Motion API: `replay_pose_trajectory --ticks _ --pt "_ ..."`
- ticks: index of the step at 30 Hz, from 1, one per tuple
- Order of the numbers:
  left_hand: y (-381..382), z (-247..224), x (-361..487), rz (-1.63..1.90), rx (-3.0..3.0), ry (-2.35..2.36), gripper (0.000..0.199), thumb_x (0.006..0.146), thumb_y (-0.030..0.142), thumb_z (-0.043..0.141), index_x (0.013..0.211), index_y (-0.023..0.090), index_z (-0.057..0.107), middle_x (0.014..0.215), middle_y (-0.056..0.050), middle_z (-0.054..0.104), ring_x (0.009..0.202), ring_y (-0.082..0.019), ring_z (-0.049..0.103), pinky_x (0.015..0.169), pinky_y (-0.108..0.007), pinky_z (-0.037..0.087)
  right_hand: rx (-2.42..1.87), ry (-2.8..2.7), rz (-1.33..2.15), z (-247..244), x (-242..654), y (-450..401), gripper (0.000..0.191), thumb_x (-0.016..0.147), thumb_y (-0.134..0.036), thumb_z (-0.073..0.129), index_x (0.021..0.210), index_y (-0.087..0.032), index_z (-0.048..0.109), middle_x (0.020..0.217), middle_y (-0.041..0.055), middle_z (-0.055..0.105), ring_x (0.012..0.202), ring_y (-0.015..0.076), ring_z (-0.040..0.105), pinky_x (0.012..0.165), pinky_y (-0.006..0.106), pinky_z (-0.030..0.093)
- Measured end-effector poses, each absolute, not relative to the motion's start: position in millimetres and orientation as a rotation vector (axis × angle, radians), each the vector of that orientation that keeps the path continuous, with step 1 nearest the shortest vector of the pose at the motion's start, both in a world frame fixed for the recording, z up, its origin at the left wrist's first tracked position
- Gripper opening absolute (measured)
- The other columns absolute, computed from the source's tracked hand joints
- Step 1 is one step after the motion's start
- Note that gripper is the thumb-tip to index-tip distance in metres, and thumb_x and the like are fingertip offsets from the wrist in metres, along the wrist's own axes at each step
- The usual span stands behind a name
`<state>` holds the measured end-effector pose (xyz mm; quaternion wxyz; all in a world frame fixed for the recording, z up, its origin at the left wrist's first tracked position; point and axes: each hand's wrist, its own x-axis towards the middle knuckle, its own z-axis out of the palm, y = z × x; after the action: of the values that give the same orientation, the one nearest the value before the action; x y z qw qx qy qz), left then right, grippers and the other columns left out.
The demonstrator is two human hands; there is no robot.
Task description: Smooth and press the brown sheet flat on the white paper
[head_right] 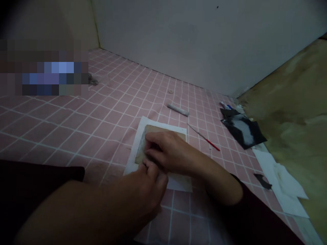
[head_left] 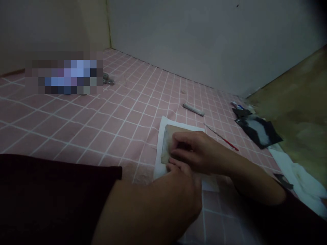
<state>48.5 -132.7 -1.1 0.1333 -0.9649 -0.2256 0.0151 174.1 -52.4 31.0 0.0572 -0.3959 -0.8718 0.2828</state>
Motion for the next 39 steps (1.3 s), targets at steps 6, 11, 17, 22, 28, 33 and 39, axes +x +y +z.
replay_pose_trajectory --ticks 6,11,17,22,28,33,39 --pt "-133 -1 48 -0.004 -2.793 -0.654 0.038 0.083 0.036 0.044 0.103 0.012 0.065 0.095 -0.02 0.063 0.081 -0.039 0.063 0.054 -0.047 0.049 -1.082 -2.711 0.751 33 169 -56 0.015 0.08 -0.01 0.055 0.068 -0.017 0.051 0.065 -0.0039 0.05 0.061 0.0085 0.044 0.06 0.023 0.033" --pt "-134 -4 48 0.012 -2.785 -0.688 0.036 0.083 0.036 0.045 0.103 0.014 0.066 0.093 -0.02 0.064 0.082 -0.04 0.062 0.053 -0.046 0.048 -1.12 -2.684 0.642 32 169 -57 0.013 0.081 -0.01 0.055 0.07 -0.016 0.052 0.069 -0.0026 0.051 0.063 0.0088 0.045 0.06 0.023 0.034" --pt "-131 2 46 0.074 -2.82 -0.625 0.041 0.083 0.036 0.043 0.109 0.011 0.064 0.1 -0.023 0.062 0.084 -0.039 0.062 0.054 -0.046 0.048 -1.084 -2.774 0.849 38 176 -51 0.013 0.082 -0.013 0.057 0.069 -0.017 0.055 0.064 -0.0041 0.053 0.061 0.0083 0.046 0.058 0.023 0.035" --pt "-131 8 41 0.045 -2.788 -0.62 0.039 0.087 0.035 0.04 0.111 0.015 0.064 0.112 -0.02 0.061 0.088 -0.034 0.063 0.059 -0.042 0.047 -1.217 -2.275 1.238 43 194 -38 0.005 0.084 -0.02 0.057 0.08 -0.017 0.057 0.067 -0.0023 0.057 0.062 0.01 0.053 0.057 0.024 0.041" --pt "-132 7 40 0.016 -2.769 -0.653 0.041 0.087 0.042 0.042 0.111 0.016 0.065 0.111 -0.018 0.062 0.087 -0.032 0.063 0.058 -0.039 0.046 -1.116 -1.872 1.81 29 202 -28 0.014 0.085 -0.028 0.062 0.087 -0.016 0.057 0.067 -0.0025 0.06 0.061 0.0074 0.056 0.06 0.021 0.045" --pt "-132 7 40 -0.017 -2.73 -0.669 0.035 0.088 0.036 0.045 0.107 0.014 0.066 0.099 -0.017 0.065 0.08 -0.027 0.063 0.056 -0.034 0.043 -1.02 -1.697 1.985 23 202 -28 0.011 0.085 -0.024 0.062 0.087 -0.015 0.057 0.067 -0.0026 0.06 0.058 0.0052 0.055 0.059 0.017 0.045" --pt "-132 9 39 -0.02 -2.713 -0.668 0.035 0.089 0.034 0.042 0.107 0.014 0.066 0.098 -0.016 0.064 0.078 -0.025 0.062 0.055 -0.033 0.041 -0.993 -1.533 2.062 20 200 -26 0.006 0.085 -0.018 0.061 0.09 -0.014 0.061 0.081 0.001 0.062 0.06 0.0041 0.056 0.058 0.016 0.047"
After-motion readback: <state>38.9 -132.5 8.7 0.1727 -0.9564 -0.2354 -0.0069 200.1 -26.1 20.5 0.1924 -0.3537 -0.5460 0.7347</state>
